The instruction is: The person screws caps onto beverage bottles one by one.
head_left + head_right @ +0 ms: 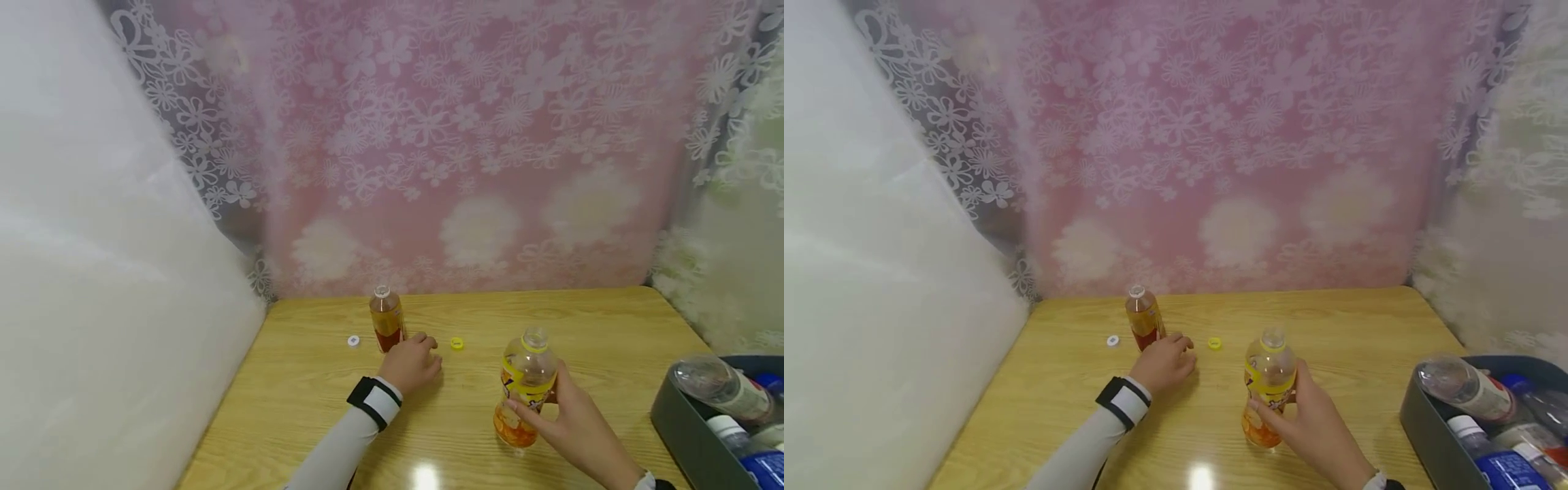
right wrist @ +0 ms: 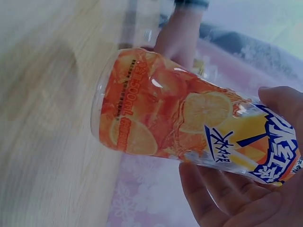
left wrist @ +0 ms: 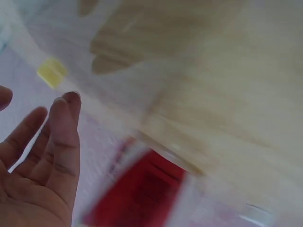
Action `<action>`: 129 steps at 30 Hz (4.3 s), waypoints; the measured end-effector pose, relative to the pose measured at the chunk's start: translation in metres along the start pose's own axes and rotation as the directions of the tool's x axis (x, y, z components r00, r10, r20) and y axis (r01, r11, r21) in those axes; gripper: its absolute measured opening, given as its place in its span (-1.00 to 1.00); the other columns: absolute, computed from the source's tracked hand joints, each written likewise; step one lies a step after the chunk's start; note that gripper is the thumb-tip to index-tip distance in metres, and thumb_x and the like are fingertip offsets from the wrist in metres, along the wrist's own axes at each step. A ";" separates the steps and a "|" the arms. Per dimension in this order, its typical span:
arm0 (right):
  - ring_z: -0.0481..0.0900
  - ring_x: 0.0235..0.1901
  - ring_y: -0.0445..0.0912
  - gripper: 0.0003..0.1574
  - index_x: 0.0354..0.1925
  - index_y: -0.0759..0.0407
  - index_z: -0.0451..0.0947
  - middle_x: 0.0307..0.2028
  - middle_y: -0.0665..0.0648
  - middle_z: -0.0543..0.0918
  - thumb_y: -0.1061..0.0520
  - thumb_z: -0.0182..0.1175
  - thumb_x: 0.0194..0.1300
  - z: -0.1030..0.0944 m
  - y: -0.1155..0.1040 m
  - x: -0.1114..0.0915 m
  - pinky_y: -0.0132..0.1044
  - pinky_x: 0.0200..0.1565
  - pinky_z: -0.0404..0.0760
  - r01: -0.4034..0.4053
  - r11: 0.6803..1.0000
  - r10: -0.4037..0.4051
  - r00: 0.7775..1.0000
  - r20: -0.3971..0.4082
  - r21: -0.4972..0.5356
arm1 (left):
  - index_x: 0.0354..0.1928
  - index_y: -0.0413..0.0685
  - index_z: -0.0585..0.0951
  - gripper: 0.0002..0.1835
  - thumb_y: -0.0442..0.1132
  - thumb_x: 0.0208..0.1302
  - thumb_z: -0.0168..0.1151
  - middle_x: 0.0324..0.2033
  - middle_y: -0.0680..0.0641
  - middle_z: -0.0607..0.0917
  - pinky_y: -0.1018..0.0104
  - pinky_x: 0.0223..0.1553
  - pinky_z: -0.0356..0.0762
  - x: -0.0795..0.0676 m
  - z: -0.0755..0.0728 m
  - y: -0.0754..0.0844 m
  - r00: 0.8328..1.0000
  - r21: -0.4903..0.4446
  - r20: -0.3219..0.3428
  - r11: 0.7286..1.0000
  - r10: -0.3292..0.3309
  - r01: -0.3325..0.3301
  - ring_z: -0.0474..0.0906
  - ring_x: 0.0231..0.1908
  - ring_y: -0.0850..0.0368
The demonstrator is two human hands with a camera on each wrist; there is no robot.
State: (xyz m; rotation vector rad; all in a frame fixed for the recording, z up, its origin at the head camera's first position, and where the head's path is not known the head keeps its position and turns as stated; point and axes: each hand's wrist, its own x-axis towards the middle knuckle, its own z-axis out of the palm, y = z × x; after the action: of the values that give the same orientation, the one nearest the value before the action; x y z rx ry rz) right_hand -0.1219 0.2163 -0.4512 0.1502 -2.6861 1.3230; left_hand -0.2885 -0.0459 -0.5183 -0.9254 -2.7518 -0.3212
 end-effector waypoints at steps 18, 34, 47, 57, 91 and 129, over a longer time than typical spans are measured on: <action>0.67 0.00 -0.18 -0.15 0.31 -0.04 0.22 0.10 0.02 0.61 -0.14 0.45 0.24 0.023 -0.016 -0.016 -0.27 -0.12 0.68 0.056 0.994 -0.061 0.997 0.048 0.088 | 0.04 0.02 0.70 -0.72 -0.11 0.34 0.39 -0.16 0.03 0.63 0.39 -0.17 0.60 0.061 0.027 0.025 0.988 0.082 0.126 0.991 0.092 -0.103 0.62 -0.19 0.17; 0.65 -0.06 -0.25 -0.11 0.34 -0.10 0.21 0.08 -0.05 0.62 -0.13 0.47 0.22 0.041 -0.011 -0.008 -0.31 -0.16 0.66 0.097 0.992 -0.102 0.994 0.050 0.085 | 0.10 0.01 0.72 -0.68 -0.12 0.34 0.39 -0.24 0.10 0.74 0.45 -0.22 0.64 0.022 -0.132 0.062 0.992 -0.672 -0.029 0.731 0.127 -0.113 0.62 -0.31 0.42; 0.65 -0.01 -0.20 -0.09 0.35 -0.12 0.22 0.08 -0.10 0.62 -0.19 0.47 0.19 0.044 -0.007 -0.007 -0.31 -0.11 0.65 0.051 0.996 -0.057 0.995 0.087 0.076 | 0.04 -0.01 0.75 -0.72 -0.18 0.30 0.43 -0.12 0.13 0.72 0.60 -0.32 0.54 0.003 -0.182 0.098 0.921 -0.561 -0.038 0.754 0.387 -0.340 0.51 -0.35 0.53; 0.65 -0.09 -0.26 -0.11 0.31 -0.20 0.27 0.05 -0.14 0.61 -0.30 0.46 0.16 0.041 -0.010 -0.009 -0.33 -0.17 0.65 0.040 0.997 -0.045 0.997 0.064 0.072 | 0.01 -0.04 0.77 -0.72 -0.20 0.27 0.46 -0.28 0.13 0.67 0.62 -0.40 0.51 0.003 -0.184 0.103 0.934 -0.531 0.052 0.802 0.352 -0.273 0.49 -0.44 0.51; 0.66 -0.22 -0.32 -0.09 0.32 0.01 0.32 -0.10 -0.10 0.66 -0.22 0.49 0.16 0.040 -0.013 -0.003 -0.31 -0.24 0.66 0.058 0.998 -0.059 0.998 0.021 0.016 | 0.11 0.06 0.71 -0.71 -0.12 0.38 0.35 -0.01 0.14 0.74 0.67 -0.11 0.49 0.003 -0.188 0.102 0.881 -0.349 0.039 0.832 0.472 -0.431 0.61 -0.10 0.46; 0.66 -0.14 -0.27 -0.04 0.37 -0.10 0.25 -0.03 -0.08 0.65 -0.28 0.46 0.16 0.049 -0.015 0.022 -0.31 -0.17 0.66 0.021 0.998 -0.025 0.997 0.075 0.052 | -0.09 0.06 0.61 -0.59 0.22 0.32 0.32 -0.35 0.18 0.61 0.68 -0.46 0.34 0.009 -0.174 0.085 0.919 -0.196 -0.096 0.898 0.381 -0.393 0.42 -0.46 0.45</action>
State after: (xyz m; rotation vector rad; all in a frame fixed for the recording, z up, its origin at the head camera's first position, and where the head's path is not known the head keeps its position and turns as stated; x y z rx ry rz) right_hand -0.1452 0.1675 -0.4648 0.2409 -2.7038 1.4080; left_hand -0.2190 -0.0223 -0.3387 -1.4643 -2.4373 -0.5620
